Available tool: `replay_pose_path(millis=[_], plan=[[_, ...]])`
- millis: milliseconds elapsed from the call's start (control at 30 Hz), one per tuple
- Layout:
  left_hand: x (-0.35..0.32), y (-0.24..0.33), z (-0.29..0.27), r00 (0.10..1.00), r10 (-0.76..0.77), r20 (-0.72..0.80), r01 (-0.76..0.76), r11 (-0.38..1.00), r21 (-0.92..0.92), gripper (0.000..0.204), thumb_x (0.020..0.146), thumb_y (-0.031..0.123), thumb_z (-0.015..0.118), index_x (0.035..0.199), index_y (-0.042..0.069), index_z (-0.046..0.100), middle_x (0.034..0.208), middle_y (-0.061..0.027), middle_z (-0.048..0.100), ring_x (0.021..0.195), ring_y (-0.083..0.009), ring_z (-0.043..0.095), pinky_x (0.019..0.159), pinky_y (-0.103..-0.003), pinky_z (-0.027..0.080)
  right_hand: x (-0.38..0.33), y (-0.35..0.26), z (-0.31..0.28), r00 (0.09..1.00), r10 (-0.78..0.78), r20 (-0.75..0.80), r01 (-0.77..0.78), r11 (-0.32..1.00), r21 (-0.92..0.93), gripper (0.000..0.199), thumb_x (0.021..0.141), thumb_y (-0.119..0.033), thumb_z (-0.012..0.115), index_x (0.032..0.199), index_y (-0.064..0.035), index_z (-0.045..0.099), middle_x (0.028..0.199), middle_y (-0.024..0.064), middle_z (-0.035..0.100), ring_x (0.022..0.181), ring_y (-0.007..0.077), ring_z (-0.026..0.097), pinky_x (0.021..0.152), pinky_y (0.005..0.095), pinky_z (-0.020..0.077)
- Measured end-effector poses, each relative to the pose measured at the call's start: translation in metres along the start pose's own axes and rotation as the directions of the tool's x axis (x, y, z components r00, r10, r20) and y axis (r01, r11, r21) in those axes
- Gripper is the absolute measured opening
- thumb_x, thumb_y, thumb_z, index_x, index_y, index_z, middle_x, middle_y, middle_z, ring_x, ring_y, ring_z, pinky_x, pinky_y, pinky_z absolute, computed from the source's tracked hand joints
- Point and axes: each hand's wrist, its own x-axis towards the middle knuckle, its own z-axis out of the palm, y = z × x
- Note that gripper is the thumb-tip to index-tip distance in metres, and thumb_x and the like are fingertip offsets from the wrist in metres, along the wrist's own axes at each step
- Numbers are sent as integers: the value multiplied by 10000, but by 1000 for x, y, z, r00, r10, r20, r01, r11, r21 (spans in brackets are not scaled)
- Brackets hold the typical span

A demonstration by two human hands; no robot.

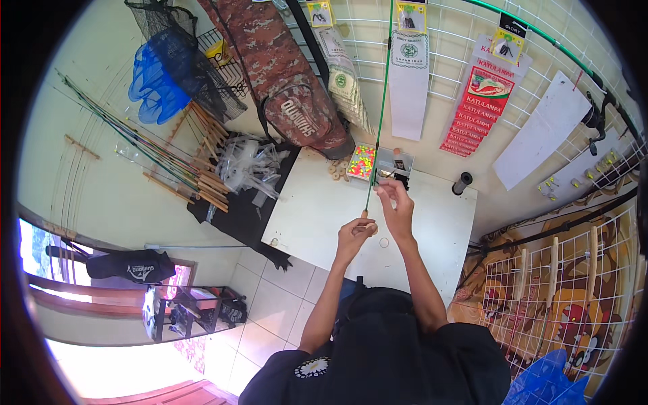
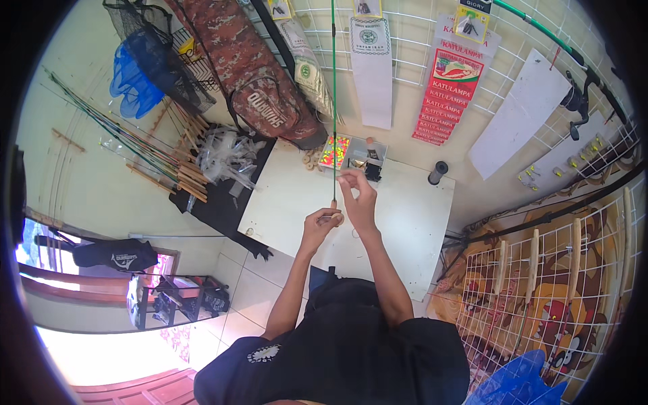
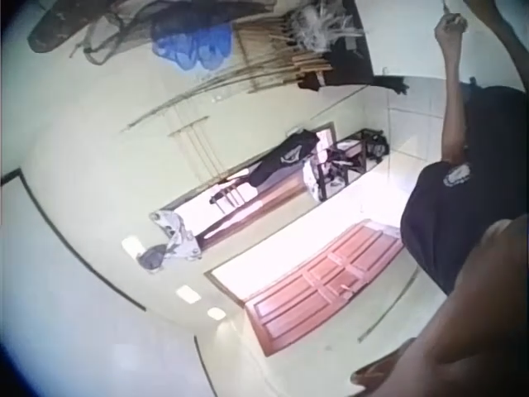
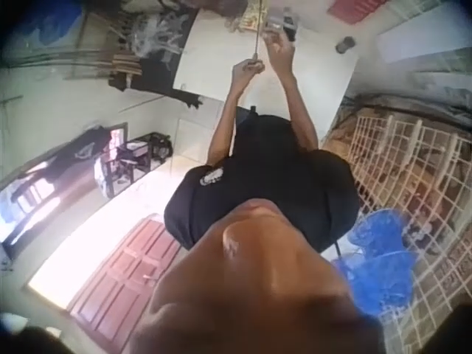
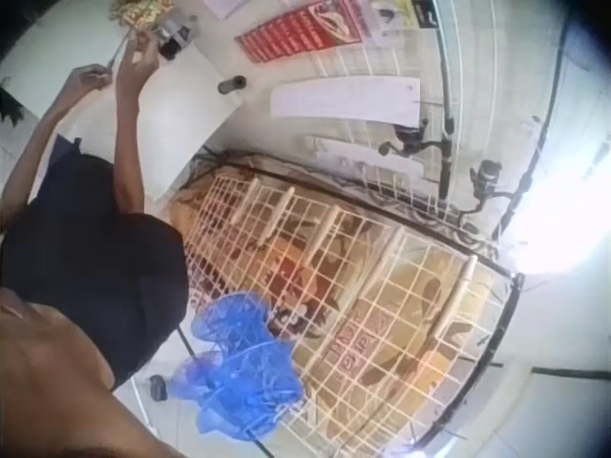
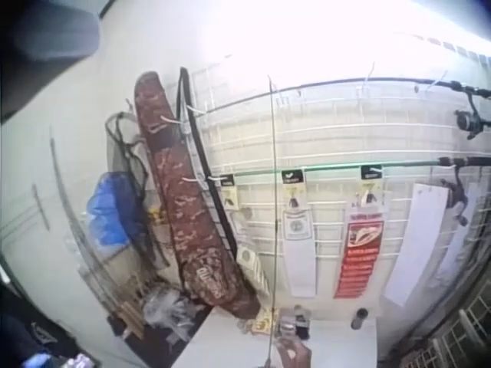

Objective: The person is preparing a fishing rod by attaching a component, possibly a float or handle piece, and inspecting the line.

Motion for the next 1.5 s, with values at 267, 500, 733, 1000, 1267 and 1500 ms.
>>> replay_pose_path(millis=[267,500,733,1000,1267,1500], plan=[[0,-12,6,994,24,-104,-8,988,153,209,830,131,720,999,10,697,903,-87,681,779,-129,656,715,-241,521,19,-9,11,997,-76,-1,76,995,-68,116,855,-74,673,911,27,677,828,83,696,779,123,656,749,263,517],[0,-30,0,990,29,-137,7,967,253,213,807,140,741,997,51,706,977,-104,646,809,-148,653,730,-251,522,12,15,14,999,-39,-10,38,995,-87,125,842,-76,687,909,29,696,822,92,706,766,123,668,744,267,532],[-2,-33,-4,982,-12,-186,55,973,226,239,815,179,734,1019,60,702,1026,-116,644,803,-168,655,730,-267,520,-5,38,12,997,70,43,-63,986,-155,89,832,-65,683,878,10,699,790,96,710,730,147,686,705,270,535],[-1,-46,-21,986,-2,-165,36,978,206,253,840,191,714,1019,17,679,953,-90,689,774,-145,664,718,-259,522,-21,66,15,996,78,50,-69,983,-169,66,839,-62,664,865,-7,689,750,106,699,710,175,694,662,291,513],[2,-39,-24,993,5,-119,8,994,112,239,860,171,699,1023,0,669,886,-59,691,761,-116,652,698,-234,513,-21,75,15,991,125,46,-112,969,-220,74,835,-50,672,876,8,694,815,100,712,782,172,699,716,285,535],[8,-56,-41,999,-22,-26,25,994,103,209,852,159,701,996,10,676,829,-50,679,735,-106,632,667,-237,510,-22,75,24,996,77,-41,-84,964,-250,124,815,-76,714,907,4,692,839,108,710,828,199,700,788,298,542]])
